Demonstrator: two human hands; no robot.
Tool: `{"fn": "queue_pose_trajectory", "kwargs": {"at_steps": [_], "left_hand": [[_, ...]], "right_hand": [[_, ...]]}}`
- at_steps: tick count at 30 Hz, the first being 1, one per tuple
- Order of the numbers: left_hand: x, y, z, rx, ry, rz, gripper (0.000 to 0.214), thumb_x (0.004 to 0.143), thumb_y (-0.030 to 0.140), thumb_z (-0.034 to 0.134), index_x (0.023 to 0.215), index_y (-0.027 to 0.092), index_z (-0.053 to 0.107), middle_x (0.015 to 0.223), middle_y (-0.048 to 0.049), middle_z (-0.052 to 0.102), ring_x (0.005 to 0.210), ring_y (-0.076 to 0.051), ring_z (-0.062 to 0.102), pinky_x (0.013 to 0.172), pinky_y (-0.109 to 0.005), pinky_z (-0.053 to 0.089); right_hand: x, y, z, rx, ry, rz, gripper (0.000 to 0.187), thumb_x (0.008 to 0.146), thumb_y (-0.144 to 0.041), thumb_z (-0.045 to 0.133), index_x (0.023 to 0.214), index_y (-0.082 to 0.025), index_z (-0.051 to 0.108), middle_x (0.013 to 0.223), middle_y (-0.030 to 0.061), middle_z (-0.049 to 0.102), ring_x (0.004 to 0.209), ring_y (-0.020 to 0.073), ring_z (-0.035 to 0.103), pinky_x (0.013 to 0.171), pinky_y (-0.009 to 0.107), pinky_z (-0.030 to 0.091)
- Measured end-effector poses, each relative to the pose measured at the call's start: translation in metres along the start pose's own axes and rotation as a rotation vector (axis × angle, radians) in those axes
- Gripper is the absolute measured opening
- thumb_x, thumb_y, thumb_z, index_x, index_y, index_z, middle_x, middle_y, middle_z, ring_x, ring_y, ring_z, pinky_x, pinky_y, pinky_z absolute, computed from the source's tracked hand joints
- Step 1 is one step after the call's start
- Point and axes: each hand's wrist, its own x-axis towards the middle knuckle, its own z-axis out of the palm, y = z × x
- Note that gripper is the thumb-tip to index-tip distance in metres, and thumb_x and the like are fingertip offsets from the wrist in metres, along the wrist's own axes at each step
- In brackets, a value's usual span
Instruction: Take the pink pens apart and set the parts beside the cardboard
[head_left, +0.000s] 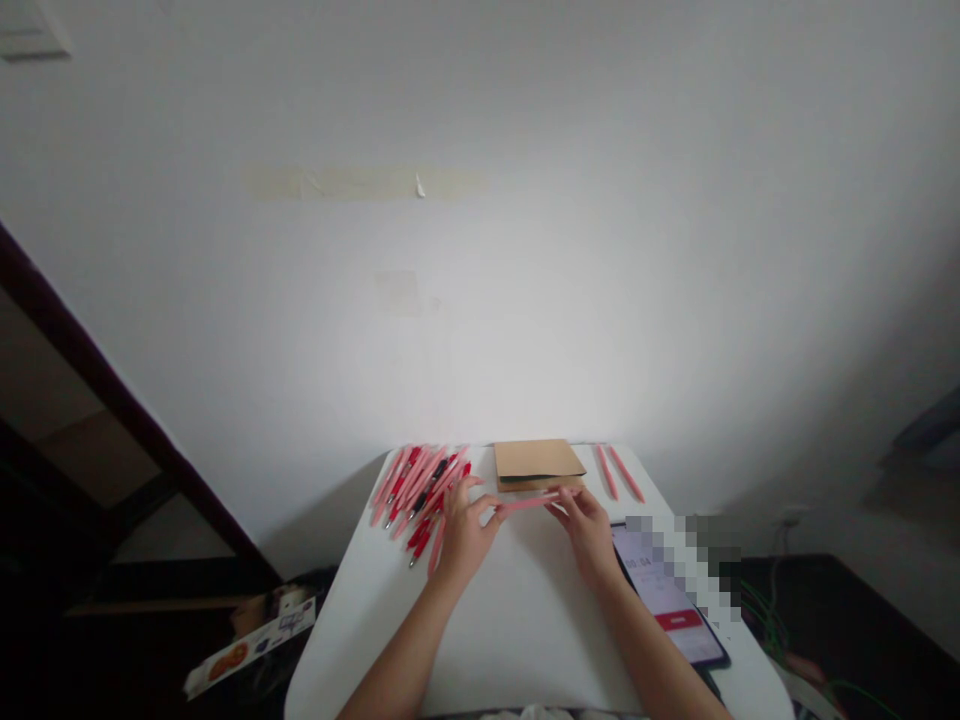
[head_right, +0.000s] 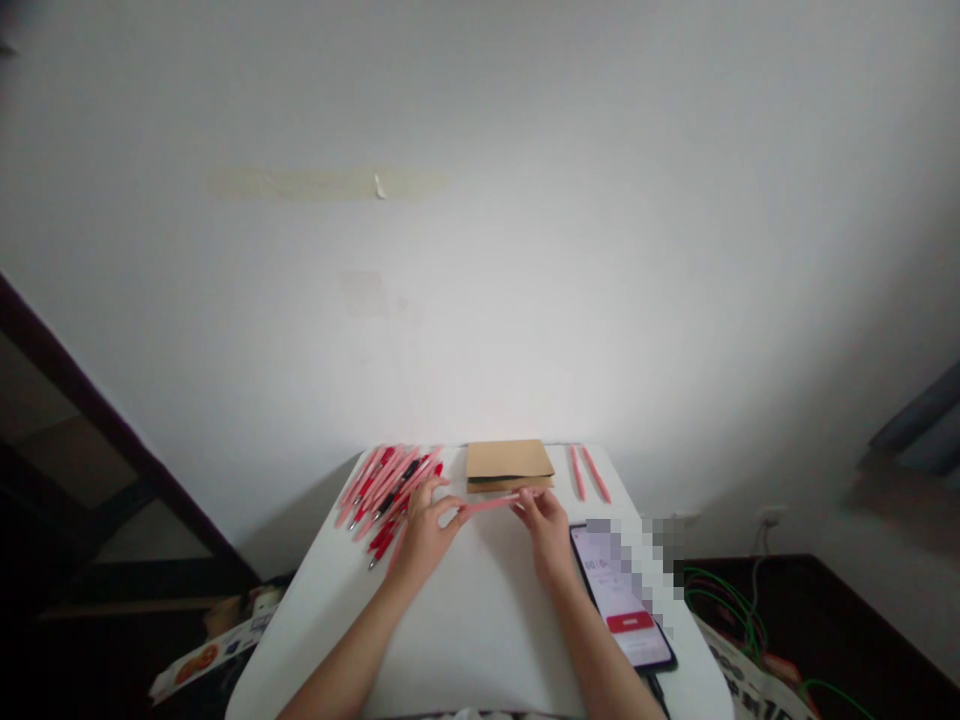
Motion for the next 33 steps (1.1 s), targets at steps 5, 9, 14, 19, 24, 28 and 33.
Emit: {"fn": "queue_pose_trajectory", "kwargs": {"at_steps": [5, 9, 14, 19, 24, 28, 33], "left_hand": [[0.001, 0.002, -0.002, -0.035, -0.003, -0.022, 0.016, 0.079, 0.039, 0.071, 0.087, 0.025, 0.071, 0.114, -0.0075, 0.058, 0.114, -0.028, 0.053, 0.1, -0.053, 0.044], [0.002, 0.002, -0.004, -0.06, -0.015, -0.025, 0.024, 0.083, 0.042, 0.066, 0.098, 0.025, 0.068, 0.114, -0.0079, 0.059, 0.114, -0.027, 0.054, 0.1, -0.051, 0.044], [0.003, 0.003, -0.005, -0.068, -0.011, -0.04, 0.027, 0.087, 0.04, 0.06, 0.108, 0.023, 0.062, 0.113, -0.0084, 0.061, 0.11, -0.025, 0.055, 0.099, -0.048, 0.045], [0.004, 0.001, -0.004, -0.063, 0.015, -0.048, 0.029, 0.089, 0.039, 0.056, 0.113, 0.023, 0.059, 0.112, -0.0091, 0.063, 0.111, -0.026, 0.056, 0.098, -0.049, 0.045], [0.004, -0.001, -0.002, -0.073, 0.022, -0.053, 0.029, 0.09, 0.039, 0.054, 0.114, 0.023, 0.058, 0.114, -0.0095, 0.063, 0.113, -0.027, 0.056, 0.099, -0.049, 0.045], [0.003, -0.001, -0.001, -0.075, 0.028, -0.045, 0.027, 0.09, 0.037, 0.054, 0.113, 0.023, 0.058, 0.113, -0.0091, 0.064, 0.113, -0.026, 0.057, 0.098, -0.047, 0.046], [0.003, -0.002, 0.0, -0.056, 0.033, -0.04, 0.026, 0.09, 0.037, 0.054, 0.113, 0.023, 0.058, 0.111, -0.0085, 0.064, 0.111, -0.025, 0.058, 0.098, -0.047, 0.046]], "right_hand": [[-0.002, -0.002, 0.004, 0.158, 0.019, 0.062, 0.034, 0.076, -0.054, 0.071, 0.079, -0.022, 0.058, 0.083, -0.0003, 0.065, 0.08, 0.0164, 0.064, 0.082, 0.043, 0.057], [0.001, 0.002, 0.002, 0.212, 0.053, 0.083, 0.036, 0.077, -0.058, 0.067, 0.085, -0.025, 0.056, 0.077, -0.0028, 0.059, 0.073, 0.0163, 0.063, 0.069, 0.04, 0.059], [0.005, 0.006, 0.0, 0.334, 0.029, 0.129, 0.036, 0.078, -0.057, 0.067, 0.093, -0.028, 0.054, 0.067, -0.0067, 0.049, 0.051, 0.0094, 0.046, 0.049, 0.026, 0.044], [0.006, 0.0, 0.001, 0.312, -0.043, 0.113, 0.037, 0.082, -0.064, 0.055, 0.088, -0.027, 0.055, 0.061, -0.0068, 0.039, 0.048, 0.0101, 0.033, 0.047, 0.025, 0.032], [0.006, -0.006, -0.001, 0.211, -0.148, 0.111, 0.041, 0.086, -0.062, 0.043, 0.072, -0.024, 0.052, 0.061, -0.0043, 0.036, 0.053, 0.0141, 0.036, 0.054, 0.031, 0.037], [0.004, -0.008, -0.002, 0.254, -0.195, 0.17, 0.04, 0.087, -0.057, 0.038, 0.066, -0.024, 0.046, 0.063, -0.003, 0.036, 0.055, 0.0155, 0.038, 0.059, 0.034, 0.039], [0.001, -0.013, -0.001, 0.206, -0.206, 0.156, 0.035, 0.085, -0.055, 0.035, 0.065, -0.025, 0.038, 0.064, -0.0034, 0.033, 0.057, 0.016, 0.037, 0.058, 0.033, 0.038]]}}
